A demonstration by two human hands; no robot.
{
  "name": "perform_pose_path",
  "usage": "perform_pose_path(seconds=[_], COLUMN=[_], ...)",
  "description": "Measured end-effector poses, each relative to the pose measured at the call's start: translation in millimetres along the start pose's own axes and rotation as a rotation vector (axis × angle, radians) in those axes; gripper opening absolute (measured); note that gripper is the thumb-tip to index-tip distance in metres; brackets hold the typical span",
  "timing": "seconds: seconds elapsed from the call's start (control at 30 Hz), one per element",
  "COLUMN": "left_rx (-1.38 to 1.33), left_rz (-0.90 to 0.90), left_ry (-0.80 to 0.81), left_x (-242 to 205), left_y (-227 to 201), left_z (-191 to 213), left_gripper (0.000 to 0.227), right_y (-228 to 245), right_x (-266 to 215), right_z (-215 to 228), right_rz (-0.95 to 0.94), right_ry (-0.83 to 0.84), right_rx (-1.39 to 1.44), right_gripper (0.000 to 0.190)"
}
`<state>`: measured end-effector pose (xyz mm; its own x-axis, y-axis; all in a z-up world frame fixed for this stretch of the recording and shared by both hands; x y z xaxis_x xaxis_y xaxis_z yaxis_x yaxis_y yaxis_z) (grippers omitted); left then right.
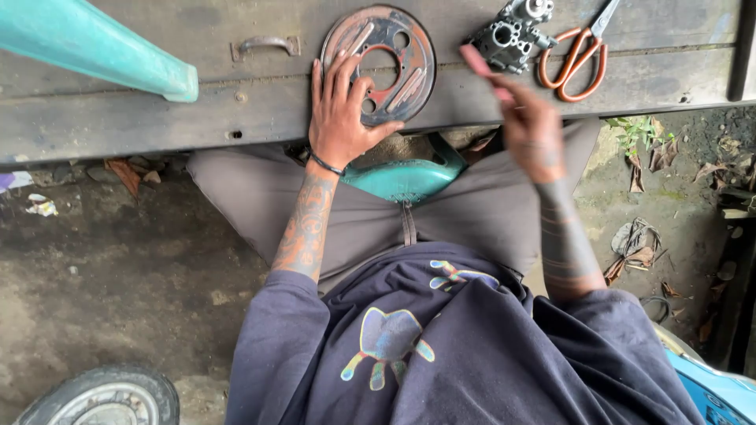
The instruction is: The person uses orange-handled scissors to cut a circular gasket placed on a wooden workbench. They hold the gasket steady with their left hand while trimming the edges with their right hand.
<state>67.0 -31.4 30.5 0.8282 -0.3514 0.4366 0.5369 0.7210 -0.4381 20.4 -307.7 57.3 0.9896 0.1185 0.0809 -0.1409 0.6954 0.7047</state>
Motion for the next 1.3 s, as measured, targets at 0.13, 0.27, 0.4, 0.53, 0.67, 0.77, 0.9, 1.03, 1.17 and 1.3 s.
perform_pose_path(seconds=[0.13, 0.27, 0.4, 0.53, 0.67, 0.77, 0.9, 1.03, 1.17, 1.3], left_rx=[0.017, -0.007, 0.000, 0.013, 0.014, 0.010, 0.009, 0.008, 0.010, 0.006], left_rz=[-0.018, -0.033, -0.019, -0.005, 0.001, -0.004, -0.003, 0.006, 0.016, 0.008], left_ry=[-0.008, -0.014, -0.063, -0.054, -0.033, -0.051, -0.056, -0.039, -0.034, -0.040], left_x=[3, 0, 8, 4, 2, 2, 4, 2, 4, 4], left_y=[-3, -7, -5, -5, -3, -4, -3, -2, -2, -3], left_z=[2, 3, 6, 6, 3, 5, 4, 3, 4, 6], left_gripper=[0.076, 0.075, 0.071, 0.071, 0.069, 0.071, 0.072, 0.073, 0.072, 0.079], right_y=[-59, -166, -189, -159, -178, -183, -181, -162, -161, -126], right_x=[-7, -13, 10, 23, 32, 37, 39, 33, 26, 7], right_z=[97, 135, 129, 83, 61, 65, 72, 83, 85, 93], right_rz=[0.062, -0.054, -0.232, -0.423, -0.627, -0.576, -0.546, -0.372, -0.328, -0.282], right_ry=[-0.367, -0.466, -0.510, -0.349, -0.260, -0.352, -0.264, -0.310, -0.275, -0.342], right_rx=[-0.027, -0.416, -0.764, -0.777, -0.784, -0.677, -0.645, -0.540, -0.521, 0.197], right_gripper=[0.027, 0.063, 0.041, 0.070, 0.077, 0.044, 0.046, 0.045, 0.037, 0.039])
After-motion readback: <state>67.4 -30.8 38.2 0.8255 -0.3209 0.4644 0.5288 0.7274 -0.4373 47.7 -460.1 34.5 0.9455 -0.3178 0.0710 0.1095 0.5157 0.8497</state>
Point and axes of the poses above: each hand's wrist, its own x-axis towards the middle knuckle, its own z-axis out of the back of the hand, y = z × x, the point moved 8 cm from there along x, towards the middle knuckle, and after that the axes turned 4 degrees about -y, right-handed, at the moved point
